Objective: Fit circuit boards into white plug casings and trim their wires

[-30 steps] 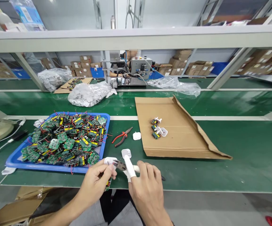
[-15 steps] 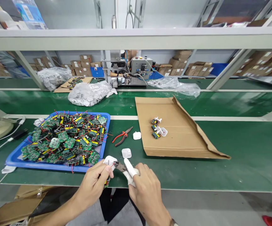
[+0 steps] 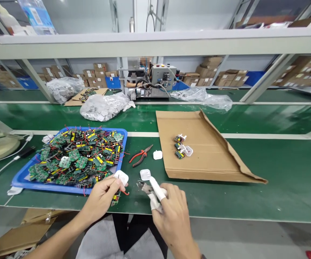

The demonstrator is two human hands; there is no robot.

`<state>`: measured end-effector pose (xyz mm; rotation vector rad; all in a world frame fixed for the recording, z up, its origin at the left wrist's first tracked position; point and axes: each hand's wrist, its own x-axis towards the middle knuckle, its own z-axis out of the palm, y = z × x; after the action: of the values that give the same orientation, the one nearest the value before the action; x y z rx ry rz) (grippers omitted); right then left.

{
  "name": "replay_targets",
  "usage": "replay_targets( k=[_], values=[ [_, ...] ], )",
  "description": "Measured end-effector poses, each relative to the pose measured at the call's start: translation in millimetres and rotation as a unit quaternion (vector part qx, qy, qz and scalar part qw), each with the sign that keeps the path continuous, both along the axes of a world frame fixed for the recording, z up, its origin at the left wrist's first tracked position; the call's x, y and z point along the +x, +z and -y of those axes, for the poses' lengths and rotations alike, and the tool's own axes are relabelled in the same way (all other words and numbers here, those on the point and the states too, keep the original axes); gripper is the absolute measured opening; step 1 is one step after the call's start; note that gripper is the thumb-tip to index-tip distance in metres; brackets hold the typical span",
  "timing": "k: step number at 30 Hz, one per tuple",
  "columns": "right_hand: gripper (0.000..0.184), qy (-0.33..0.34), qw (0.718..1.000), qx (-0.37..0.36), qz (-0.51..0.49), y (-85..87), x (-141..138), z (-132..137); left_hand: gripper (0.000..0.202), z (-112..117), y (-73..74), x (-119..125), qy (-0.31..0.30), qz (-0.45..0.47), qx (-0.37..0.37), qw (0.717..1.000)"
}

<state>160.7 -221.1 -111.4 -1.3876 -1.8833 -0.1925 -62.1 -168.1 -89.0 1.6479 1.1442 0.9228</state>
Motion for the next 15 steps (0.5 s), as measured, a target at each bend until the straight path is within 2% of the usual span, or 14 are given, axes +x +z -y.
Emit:
replay_targets(
  k=[2, 5, 10, 15],
  values=[
    [0.018, -0.030, 0.998, 0.033, 0.053, 6.0, 3.6, -1.0, 0.043, 2.8, -0.3, 1.0, -0.009, -0.010, 0.002, 1.000],
    [0.016, -0.045, 0.995, 0.035, 0.084, 10.3, -5.7, 0.8, 0.041, 7.7, -1.0, 6.5, -0.022, -0.029, 0.020, 0.999],
    [0.014, -0.048, 0.991, 0.038, 0.117, 8.1, -20.7, 0.6, 0.039, 13.6, 0.0, 12.7, -0.032, -0.050, 0.039, 0.997],
    [0.024, -0.059, 0.987, 0.051, 0.139, 6.3, -21.6, -2.4, 0.035, 17.3, 1.5, 14.1, -0.039, -0.055, 0.054, 0.996]
  ],
)
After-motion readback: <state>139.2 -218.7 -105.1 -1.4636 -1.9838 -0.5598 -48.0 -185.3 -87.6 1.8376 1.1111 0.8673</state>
